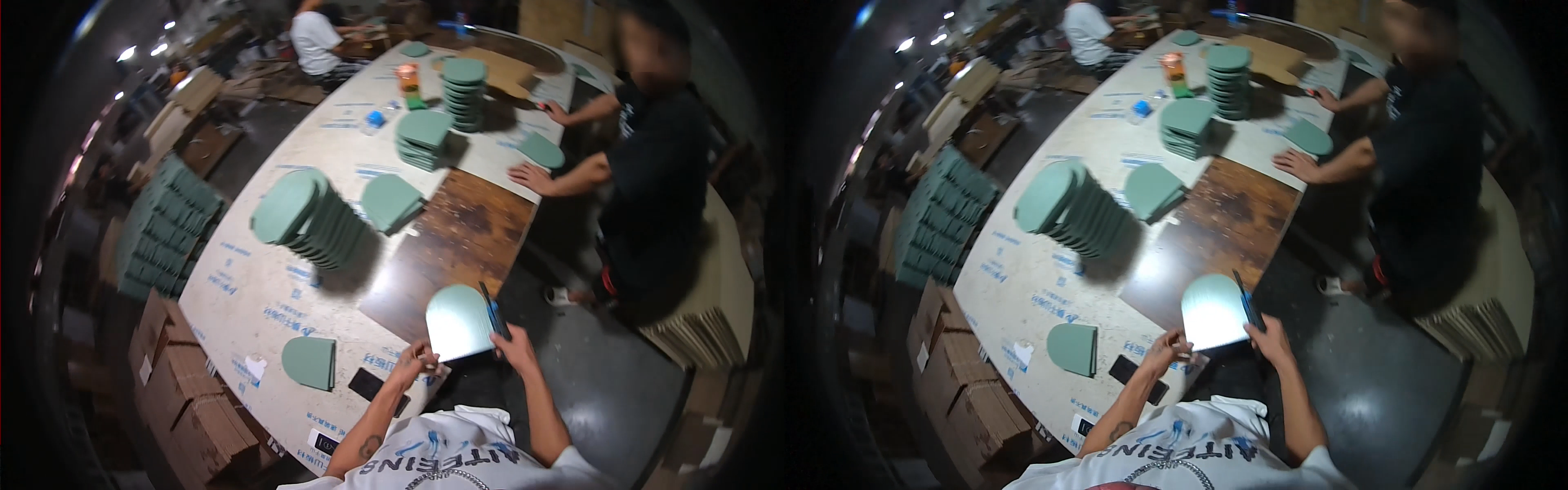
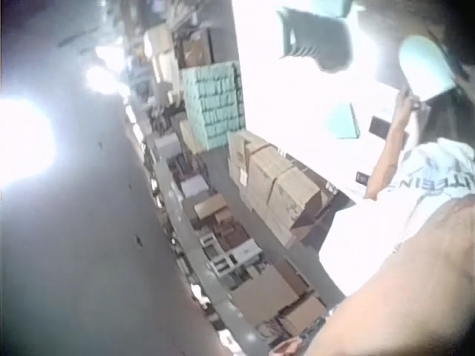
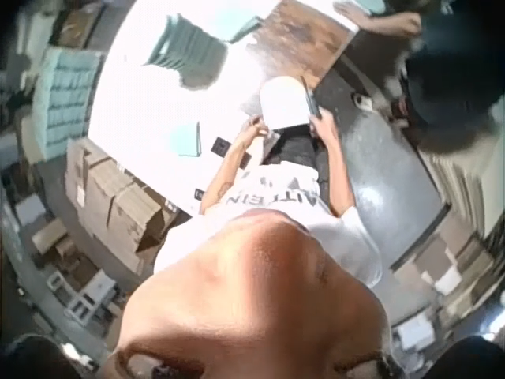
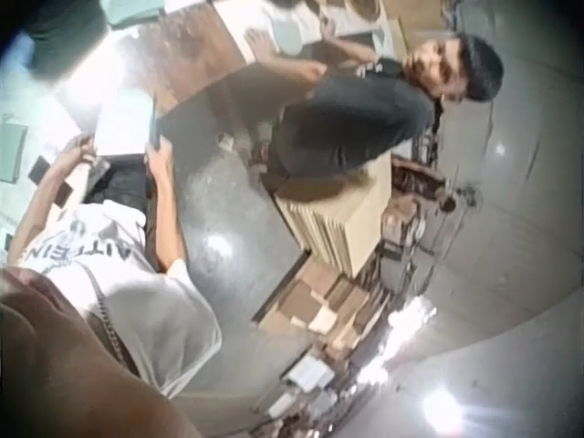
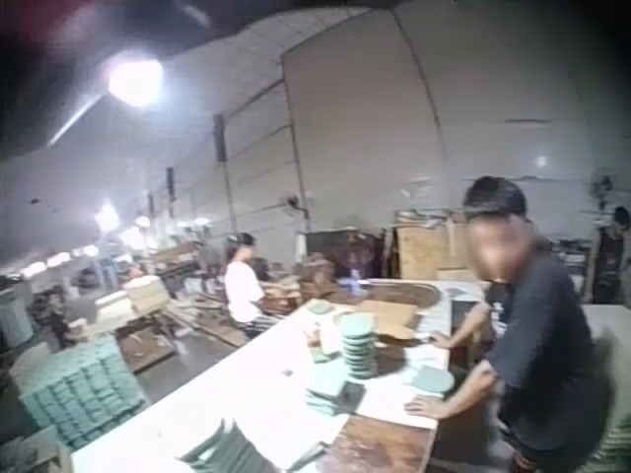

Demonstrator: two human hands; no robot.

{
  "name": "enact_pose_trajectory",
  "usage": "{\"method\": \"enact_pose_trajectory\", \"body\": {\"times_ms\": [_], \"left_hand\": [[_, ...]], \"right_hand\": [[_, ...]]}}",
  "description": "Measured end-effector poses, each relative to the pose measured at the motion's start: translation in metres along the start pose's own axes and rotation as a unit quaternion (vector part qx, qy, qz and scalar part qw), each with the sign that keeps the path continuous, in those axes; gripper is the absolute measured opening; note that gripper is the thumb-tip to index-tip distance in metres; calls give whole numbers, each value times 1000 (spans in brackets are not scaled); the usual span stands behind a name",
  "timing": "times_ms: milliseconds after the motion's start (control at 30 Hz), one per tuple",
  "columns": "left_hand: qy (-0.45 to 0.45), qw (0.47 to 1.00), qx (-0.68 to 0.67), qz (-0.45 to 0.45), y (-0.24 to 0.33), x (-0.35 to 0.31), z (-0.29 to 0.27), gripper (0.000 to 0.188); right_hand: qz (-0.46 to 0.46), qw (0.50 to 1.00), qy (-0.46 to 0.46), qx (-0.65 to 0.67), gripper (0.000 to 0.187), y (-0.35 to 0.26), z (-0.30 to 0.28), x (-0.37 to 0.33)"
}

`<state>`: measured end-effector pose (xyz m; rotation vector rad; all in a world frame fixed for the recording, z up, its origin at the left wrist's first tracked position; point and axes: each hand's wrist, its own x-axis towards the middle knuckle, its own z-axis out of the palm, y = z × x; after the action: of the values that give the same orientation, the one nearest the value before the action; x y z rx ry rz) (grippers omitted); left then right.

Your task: The person uses a utility knife to trim the edges of light green foam pieces on a wooden workbench. They repeatedly pick up a foam piece, cut along its curved edge, and stack the finished item. The person works alongside another individual who performs the same task.

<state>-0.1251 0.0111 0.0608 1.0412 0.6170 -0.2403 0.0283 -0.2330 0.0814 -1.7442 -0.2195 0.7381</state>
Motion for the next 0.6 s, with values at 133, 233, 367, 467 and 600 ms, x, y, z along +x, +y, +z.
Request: {"method": "enact_pose_trajectory", "body": {"times_ms": [133,233,367,467,600], "left_hand": [[8,989,142,37,-2,60,23,30],[56,880,444,163,-8,91,23,27],[138,809,517,242,-2,108,27,35],[170,758,544,318,2,126,32,53],[151,735,550,366,5,157,34,66]], "right_hand": [[-23,993,108,-42,25,20,-25,48],[-24,973,202,-109,31,55,-32,69],[15,968,236,-90,31,83,-22,66],[25,966,248,-67,27,103,-14,75],[35,970,241,-8,27,101,1,83]]}}
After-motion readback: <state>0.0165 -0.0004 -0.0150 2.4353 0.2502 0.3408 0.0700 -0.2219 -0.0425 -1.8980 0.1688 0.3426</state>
